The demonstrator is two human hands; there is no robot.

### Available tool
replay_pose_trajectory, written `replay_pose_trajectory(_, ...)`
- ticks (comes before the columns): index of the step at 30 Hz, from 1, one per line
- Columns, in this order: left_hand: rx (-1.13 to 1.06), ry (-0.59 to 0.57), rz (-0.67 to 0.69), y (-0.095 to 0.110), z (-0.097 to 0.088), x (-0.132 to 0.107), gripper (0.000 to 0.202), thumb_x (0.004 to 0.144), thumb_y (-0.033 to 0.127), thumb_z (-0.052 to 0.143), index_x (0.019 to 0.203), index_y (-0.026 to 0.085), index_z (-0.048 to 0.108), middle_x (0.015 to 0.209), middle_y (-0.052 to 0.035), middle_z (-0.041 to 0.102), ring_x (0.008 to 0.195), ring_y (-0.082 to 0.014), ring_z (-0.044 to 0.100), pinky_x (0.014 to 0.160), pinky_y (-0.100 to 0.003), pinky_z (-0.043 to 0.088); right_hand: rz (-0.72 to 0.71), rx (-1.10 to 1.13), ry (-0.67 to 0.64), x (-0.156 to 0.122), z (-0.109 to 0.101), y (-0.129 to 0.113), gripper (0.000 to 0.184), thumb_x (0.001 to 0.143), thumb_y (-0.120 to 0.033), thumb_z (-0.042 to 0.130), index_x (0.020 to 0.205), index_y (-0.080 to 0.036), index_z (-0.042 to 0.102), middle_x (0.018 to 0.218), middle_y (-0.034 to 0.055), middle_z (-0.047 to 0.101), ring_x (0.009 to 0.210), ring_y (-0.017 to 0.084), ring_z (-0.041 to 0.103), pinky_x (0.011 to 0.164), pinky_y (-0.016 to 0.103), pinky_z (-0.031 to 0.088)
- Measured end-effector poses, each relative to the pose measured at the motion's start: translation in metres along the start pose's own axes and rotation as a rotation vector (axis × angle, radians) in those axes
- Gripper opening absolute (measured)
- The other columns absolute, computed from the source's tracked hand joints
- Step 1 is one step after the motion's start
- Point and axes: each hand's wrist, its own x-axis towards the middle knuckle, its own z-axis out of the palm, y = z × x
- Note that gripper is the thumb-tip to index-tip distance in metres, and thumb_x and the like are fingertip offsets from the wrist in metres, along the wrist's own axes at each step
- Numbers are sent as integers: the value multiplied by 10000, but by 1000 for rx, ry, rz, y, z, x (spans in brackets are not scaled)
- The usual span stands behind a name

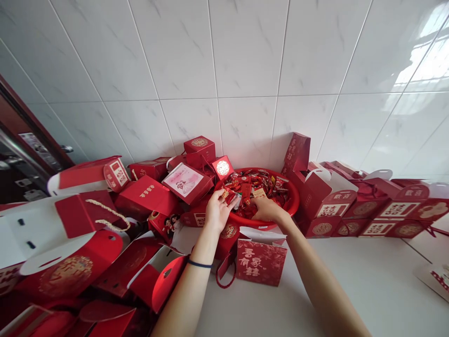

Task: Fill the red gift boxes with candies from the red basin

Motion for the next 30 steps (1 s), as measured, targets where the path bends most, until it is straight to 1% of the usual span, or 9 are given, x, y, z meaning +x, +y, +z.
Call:
replay_pose_trajectory(2,2,2,-6,0,0,1,160,870,110,528,737,162,599,714,-44,670,718,-171,678,985,-501,564,45,131,21,1,-2,4,164,562,-120,750,684,-198,673,638,-2,643,609,166,621,527,233,415)
replay_pose_trajectory(5,-4,-11,-5,0,-1,2,168,873,102,521,734,159,596,723,-45,673,738,-177,686,987,-502,562,89,371,37,1,-8,11,156,624,-146,664,774,-180,688,607,-27,614,514,127,576,501,230,443)
replay_pose_trajectory(9,0,-16,-5,0,-1,2,182,872,95,518,721,160,597,707,-38,665,720,-173,680,981,-507,564,83,624,56,-1,-18,14,216,614,-208,668,825,-166,685,602,-30,607,482,116,548,481,239,471)
replay_pose_trajectory(13,-6,-13,0,0,-1,1,195,870,83,517,706,159,590,695,-28,655,707,-167,675,982,-511,561,64,740,97,-3,-23,14,281,607,-238,670,880,-174,680,615,-36,604,515,120,571,511,244,506)
replay_pose_trajectory(18,-26,-23,4,0,-1,0,182,861,90,525,710,161,598,682,-21,643,690,-162,668,978,-514,559,54,696,183,-1,-25,21,262,662,-281,674,905,-183,682,718,2,673,581,145,619,532,258,524)
replay_pose_trajectory(21,-13,-38,7,-1,-1,0,191,862,98,524,695,156,597,679,-26,645,669,-156,660,972,-519,560,23,600,212,0,-24,24,194,681,-272,709,847,-173,688,784,34,722,719,186,675,652,283,553)
replay_pose_trajectory(24,-2,-48,18,0,-2,-1,222,874,96,505,680,146,600,668,-30,644,668,-150,661,977,-514,556,-11,490,203,2,-22,24,130,738,-271,702,810,-163,704,849,58,757,834,214,699,787,313,551)
replay_pose_trajectory(27,-7,-57,12,0,-3,-1,220,873,103,501,683,143,605,662,-33,648,664,-156,673,985,-511,547,-10,372,192,8,-19,21,132,804,-241,648,863,-149,722,901,79,772,863,222,709,822,323,541)
replay_pose_trajectory(30,-15,-68,-9,1,-4,1,179,851,121,525,692,153,599,669,-31,658,665,-168,685,991,-525,536,-7,249,174,24,-18,15,222,796,-179,651,1001,-149,731,969,87,780,904,243,714,858,347,538)
